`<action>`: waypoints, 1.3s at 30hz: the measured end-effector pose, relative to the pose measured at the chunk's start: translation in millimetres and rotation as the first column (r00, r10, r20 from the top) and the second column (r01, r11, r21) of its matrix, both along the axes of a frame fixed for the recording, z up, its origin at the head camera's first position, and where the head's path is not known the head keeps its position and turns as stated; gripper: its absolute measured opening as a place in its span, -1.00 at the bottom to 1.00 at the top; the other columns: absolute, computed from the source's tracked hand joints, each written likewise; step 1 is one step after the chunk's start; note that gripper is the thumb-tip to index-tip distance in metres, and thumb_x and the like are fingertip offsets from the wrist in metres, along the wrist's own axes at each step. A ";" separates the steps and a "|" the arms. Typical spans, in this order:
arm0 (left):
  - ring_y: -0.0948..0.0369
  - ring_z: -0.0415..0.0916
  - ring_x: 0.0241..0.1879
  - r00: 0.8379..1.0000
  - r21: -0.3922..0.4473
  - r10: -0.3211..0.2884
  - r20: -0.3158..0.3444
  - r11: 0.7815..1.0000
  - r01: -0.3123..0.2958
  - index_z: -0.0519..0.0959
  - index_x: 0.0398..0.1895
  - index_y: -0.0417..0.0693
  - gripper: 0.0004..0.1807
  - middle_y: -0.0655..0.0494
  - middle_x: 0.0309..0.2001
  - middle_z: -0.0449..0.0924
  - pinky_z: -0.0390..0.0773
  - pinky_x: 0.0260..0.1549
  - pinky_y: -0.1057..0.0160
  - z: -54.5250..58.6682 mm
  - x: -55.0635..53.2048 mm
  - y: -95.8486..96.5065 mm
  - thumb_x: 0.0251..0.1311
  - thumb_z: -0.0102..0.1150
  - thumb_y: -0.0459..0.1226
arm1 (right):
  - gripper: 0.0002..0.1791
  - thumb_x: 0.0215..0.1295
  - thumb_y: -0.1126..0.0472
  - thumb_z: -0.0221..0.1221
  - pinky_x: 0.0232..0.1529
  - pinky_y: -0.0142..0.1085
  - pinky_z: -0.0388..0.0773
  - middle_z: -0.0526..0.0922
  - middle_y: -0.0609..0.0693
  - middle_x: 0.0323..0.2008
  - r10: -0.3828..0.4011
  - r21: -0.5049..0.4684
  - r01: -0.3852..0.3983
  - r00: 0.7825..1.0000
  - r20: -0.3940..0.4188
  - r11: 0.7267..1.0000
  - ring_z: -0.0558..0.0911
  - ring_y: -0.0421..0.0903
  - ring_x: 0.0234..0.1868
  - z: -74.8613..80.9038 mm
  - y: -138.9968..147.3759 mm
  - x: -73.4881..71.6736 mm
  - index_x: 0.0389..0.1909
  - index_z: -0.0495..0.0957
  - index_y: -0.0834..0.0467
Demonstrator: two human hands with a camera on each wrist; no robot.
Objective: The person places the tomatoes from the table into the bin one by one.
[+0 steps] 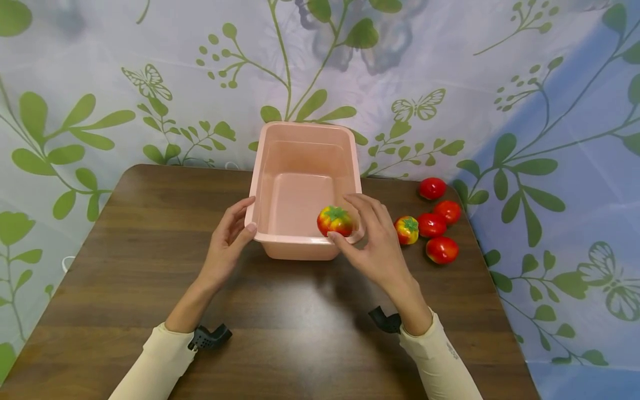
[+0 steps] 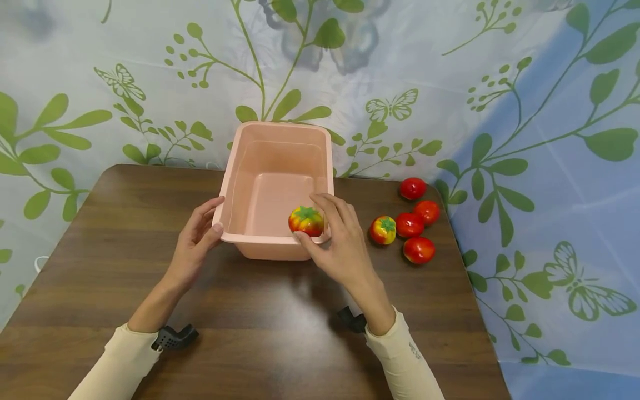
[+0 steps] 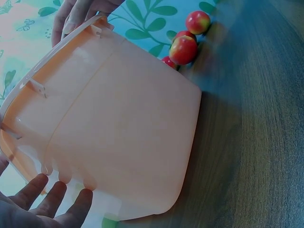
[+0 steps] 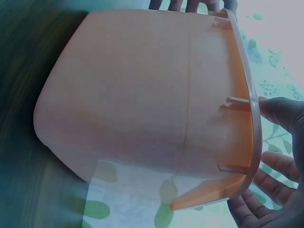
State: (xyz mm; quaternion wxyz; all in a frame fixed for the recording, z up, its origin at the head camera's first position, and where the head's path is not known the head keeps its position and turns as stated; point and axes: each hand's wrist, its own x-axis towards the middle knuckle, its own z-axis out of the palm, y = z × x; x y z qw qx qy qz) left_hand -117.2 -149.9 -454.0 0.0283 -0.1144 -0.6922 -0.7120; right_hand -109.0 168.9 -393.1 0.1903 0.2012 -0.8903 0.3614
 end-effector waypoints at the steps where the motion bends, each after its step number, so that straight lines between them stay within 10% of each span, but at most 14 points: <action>1: -0.17 0.43 0.48 1.000 0.000 0.001 0.000 1.000 -0.001 0.33 0.63 0.09 -0.38 -0.10 0.54 0.40 0.61 0.25 0.43 -0.2 0.1 -0.1 0.58 0.10 -0.36 | -0.18 0.20 0.01 0.56 0.38 0.08 0.56 0.53 -0.05 0.46 0.001 -0.001 -0.001 1.000 -0.006 1.000 0.51 -0.01 0.41 -0.5 -0.2 0.1 0.49 0.48 -0.08; 17: -0.16 0.42 0.49 1.000 0.007 0.003 -0.006 1.000 -0.003 0.33 0.63 0.10 -0.38 -0.08 0.55 0.39 0.61 0.25 0.42 -2.0 -1.0 -1.5 0.58 0.09 -0.37 | -0.34 0.36 0.08 0.42 0.36 0.00 0.59 0.59 0.06 0.39 -0.128 -0.071 0.124 0.990 -0.051 0.990 0.59 0.05 0.32 -13.0 38.3 -11.6 0.46 0.52 0.05; 29: -0.20 0.41 0.49 1.000 0.009 0.000 -0.001 1.000 0.000 0.33 0.64 0.11 -0.38 -0.07 0.55 0.38 0.61 0.26 0.43 -2.1 -0.7 -1.4 0.58 0.09 -0.37 | -0.27 0.42 -0.03 0.35 0.41 0.24 0.28 0.46 0.36 0.41 -0.439 0.033 0.449 0.854 0.278 0.893 0.38 0.37 0.36 -78.2 116.2 -39.4 0.49 0.41 0.21; 39: -0.08 0.43 0.49 1.000 0.013 0.001 -0.002 1.000 -0.001 0.32 0.64 0.08 -0.38 -0.06 0.55 0.38 0.60 0.27 0.43 -1.5 -0.6 0.0 0.58 0.08 -0.39 | -0.27 0.40 0.11 0.38 0.45 0.24 0.29 0.46 0.36 0.41 -0.414 0.053 0.421 0.850 0.327 0.905 0.38 0.37 0.38 -107.8 116.0 -37.3 0.49 0.37 0.25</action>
